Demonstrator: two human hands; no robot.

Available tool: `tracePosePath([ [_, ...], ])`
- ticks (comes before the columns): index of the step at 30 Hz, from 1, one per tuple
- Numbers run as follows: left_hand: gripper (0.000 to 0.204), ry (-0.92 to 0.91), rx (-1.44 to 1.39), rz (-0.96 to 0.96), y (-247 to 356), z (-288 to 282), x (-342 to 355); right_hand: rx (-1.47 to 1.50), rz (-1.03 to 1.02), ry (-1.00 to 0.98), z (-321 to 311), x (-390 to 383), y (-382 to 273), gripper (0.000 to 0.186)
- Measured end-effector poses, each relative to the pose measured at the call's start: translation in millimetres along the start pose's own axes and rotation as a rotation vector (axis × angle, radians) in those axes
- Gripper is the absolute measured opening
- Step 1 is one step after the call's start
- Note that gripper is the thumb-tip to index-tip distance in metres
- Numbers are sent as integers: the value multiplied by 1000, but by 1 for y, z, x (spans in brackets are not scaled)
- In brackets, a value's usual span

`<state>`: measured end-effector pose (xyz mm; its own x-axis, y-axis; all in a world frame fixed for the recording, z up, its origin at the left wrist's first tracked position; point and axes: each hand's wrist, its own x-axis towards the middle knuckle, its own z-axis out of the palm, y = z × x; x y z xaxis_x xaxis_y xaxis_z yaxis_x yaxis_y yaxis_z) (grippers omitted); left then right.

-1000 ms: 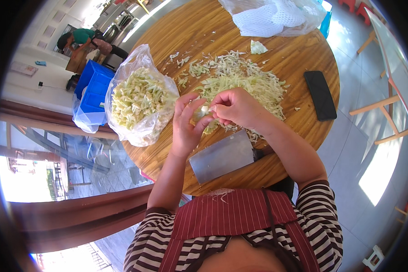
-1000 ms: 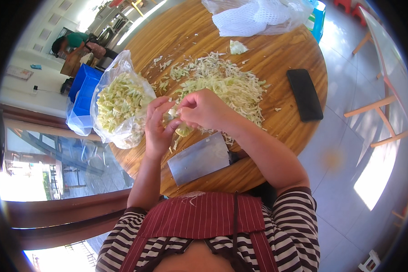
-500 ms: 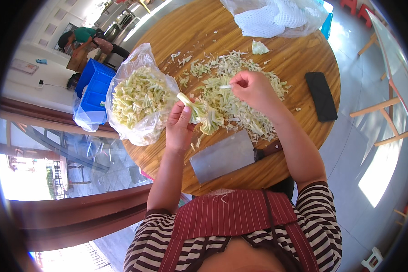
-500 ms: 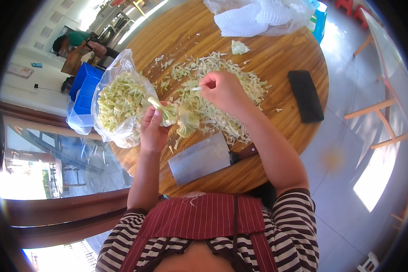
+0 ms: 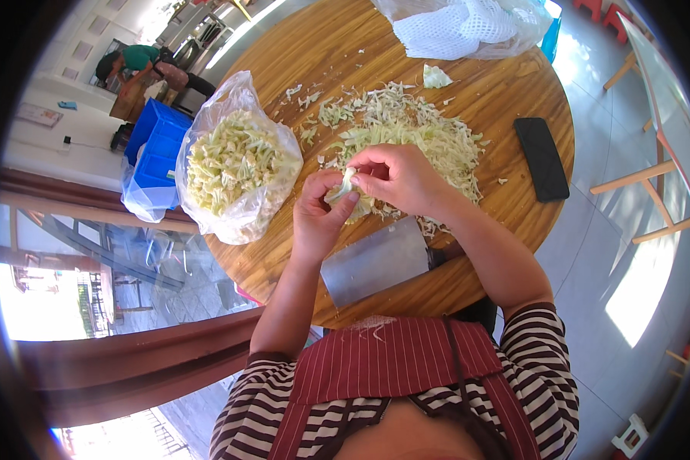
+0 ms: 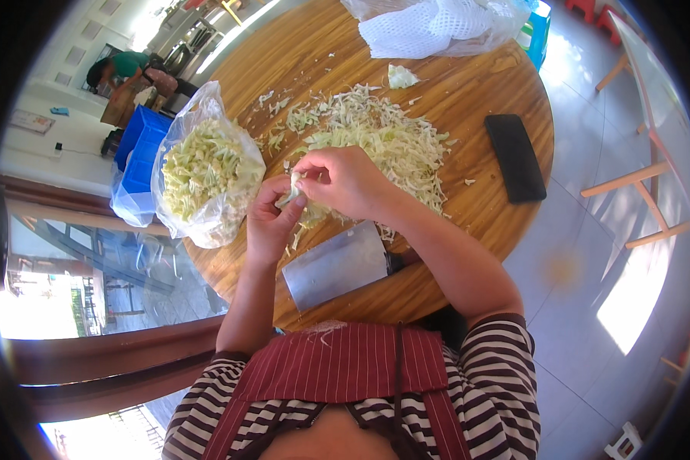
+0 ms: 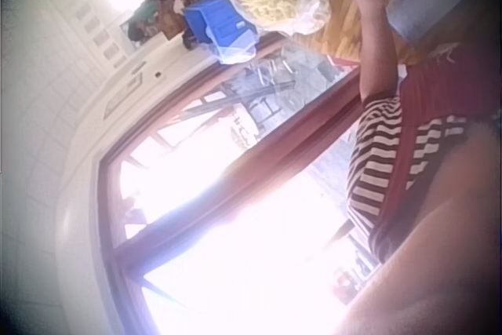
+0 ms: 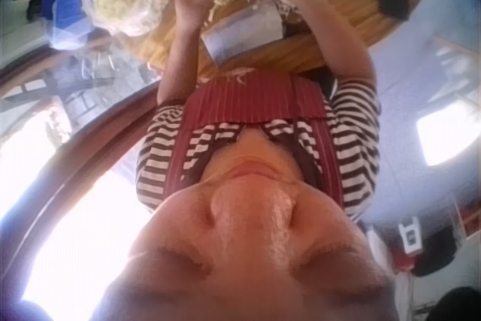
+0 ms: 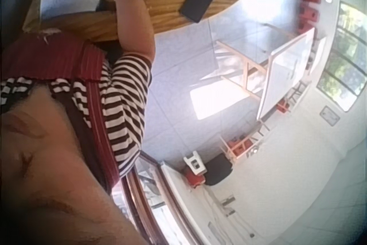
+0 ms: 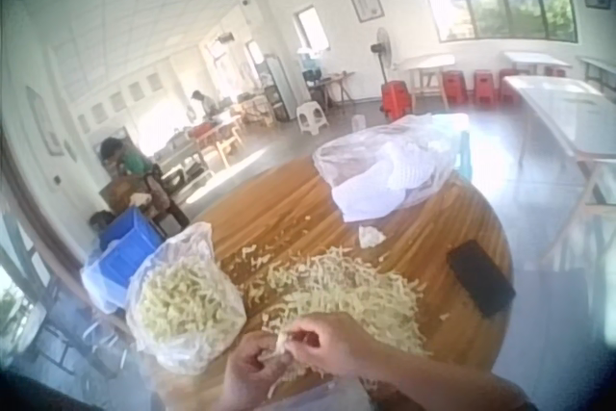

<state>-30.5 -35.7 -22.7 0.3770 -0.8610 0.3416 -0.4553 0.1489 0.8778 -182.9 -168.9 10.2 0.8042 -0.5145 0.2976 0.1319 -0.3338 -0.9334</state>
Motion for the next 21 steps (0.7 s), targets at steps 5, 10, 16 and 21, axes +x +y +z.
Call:
tracePosePath([
  [5,28,131,-56,-145,29,-22,-17,-140,63,-7,2,-12,-18,20],
  [10,30,205,168,-40,26,-80,-59,-854,63,-480,1,-86,-25,44],
  [16,26,164,186,-293,40,-98,-116,-1153,56,-494,-6,-134,-15,50],
  [21,23,45,380,-495,46,-91,-137,-1093,-22,-492,-14,-135,-2,44],
])
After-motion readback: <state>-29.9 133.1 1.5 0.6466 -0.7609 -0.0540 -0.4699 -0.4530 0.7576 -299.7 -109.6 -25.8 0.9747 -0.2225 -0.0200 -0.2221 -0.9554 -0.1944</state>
